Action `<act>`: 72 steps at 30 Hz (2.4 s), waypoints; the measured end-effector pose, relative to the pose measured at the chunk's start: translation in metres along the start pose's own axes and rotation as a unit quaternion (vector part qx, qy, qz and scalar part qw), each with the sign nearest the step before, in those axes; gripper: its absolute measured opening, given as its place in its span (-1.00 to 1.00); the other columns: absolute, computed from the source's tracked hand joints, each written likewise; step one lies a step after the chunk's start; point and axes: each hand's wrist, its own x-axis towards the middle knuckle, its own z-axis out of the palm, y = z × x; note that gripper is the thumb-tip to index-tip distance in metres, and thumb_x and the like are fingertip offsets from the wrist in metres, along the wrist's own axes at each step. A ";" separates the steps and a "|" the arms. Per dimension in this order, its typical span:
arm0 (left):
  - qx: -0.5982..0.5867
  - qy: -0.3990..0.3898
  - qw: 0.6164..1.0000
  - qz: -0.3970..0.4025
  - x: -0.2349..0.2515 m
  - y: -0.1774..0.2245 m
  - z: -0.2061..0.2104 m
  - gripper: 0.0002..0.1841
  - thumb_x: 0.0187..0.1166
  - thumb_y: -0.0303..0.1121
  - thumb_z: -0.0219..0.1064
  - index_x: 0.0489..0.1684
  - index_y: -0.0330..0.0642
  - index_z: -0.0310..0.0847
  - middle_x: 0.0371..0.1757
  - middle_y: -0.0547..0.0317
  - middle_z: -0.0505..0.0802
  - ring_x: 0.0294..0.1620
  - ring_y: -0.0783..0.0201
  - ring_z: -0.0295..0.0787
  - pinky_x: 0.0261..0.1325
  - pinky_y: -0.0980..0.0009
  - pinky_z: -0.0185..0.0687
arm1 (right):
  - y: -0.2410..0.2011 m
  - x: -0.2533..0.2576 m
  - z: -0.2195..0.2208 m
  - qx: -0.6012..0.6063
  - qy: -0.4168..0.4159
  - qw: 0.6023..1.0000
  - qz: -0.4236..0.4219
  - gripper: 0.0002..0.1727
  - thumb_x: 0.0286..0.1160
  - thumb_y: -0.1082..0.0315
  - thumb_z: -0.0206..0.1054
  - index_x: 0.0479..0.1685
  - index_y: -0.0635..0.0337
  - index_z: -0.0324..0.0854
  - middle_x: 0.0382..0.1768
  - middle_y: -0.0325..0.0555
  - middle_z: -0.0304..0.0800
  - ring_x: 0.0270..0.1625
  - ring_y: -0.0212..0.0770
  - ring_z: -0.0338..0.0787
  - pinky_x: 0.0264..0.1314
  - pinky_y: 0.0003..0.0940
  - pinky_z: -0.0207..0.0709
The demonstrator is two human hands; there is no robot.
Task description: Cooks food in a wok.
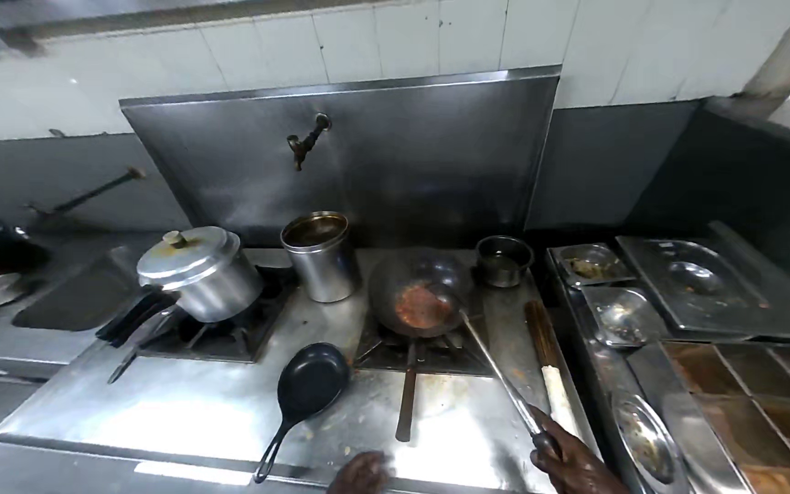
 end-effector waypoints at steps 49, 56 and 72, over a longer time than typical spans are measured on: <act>-0.242 -0.068 0.962 -0.108 0.104 0.086 0.051 -0.82 0.83 -0.38 0.14 0.24 -0.17 0.39 -0.58 0.28 0.45 -0.79 0.45 0.34 -0.76 0.56 0.37 | -0.132 0.141 0.073 -0.438 0.077 0.885 0.135 -0.24 0.75 0.23 0.07 0.94 -0.11 -0.11 0.39 0.28 0.64 0.32 0.28 0.76 0.33 0.22 0.61; -0.224 -0.069 0.965 -0.114 0.105 0.087 0.046 -0.82 0.83 -0.35 0.15 0.23 -0.18 0.40 -0.60 0.27 0.46 -0.79 0.44 0.35 -0.75 0.56 0.39 | -0.100 0.078 0.047 -0.340 -0.036 0.934 0.104 -0.19 0.73 0.15 0.19 0.95 -0.27 -0.11 0.15 0.23 0.79 0.11 0.24 0.81 0.24 0.27 0.59; -0.236 -0.074 0.958 -0.142 0.081 0.125 0.042 -0.89 0.82 -0.36 0.13 0.11 -0.16 0.40 -0.60 0.29 0.47 -0.79 0.47 0.35 -0.77 0.59 0.38 | -0.105 0.183 0.094 0.173 0.083 0.980 0.057 -0.26 0.75 0.27 0.24 0.89 -0.09 0.02 -0.29 -0.05 0.56 -0.63 -0.25 0.52 -0.62 -0.31 0.51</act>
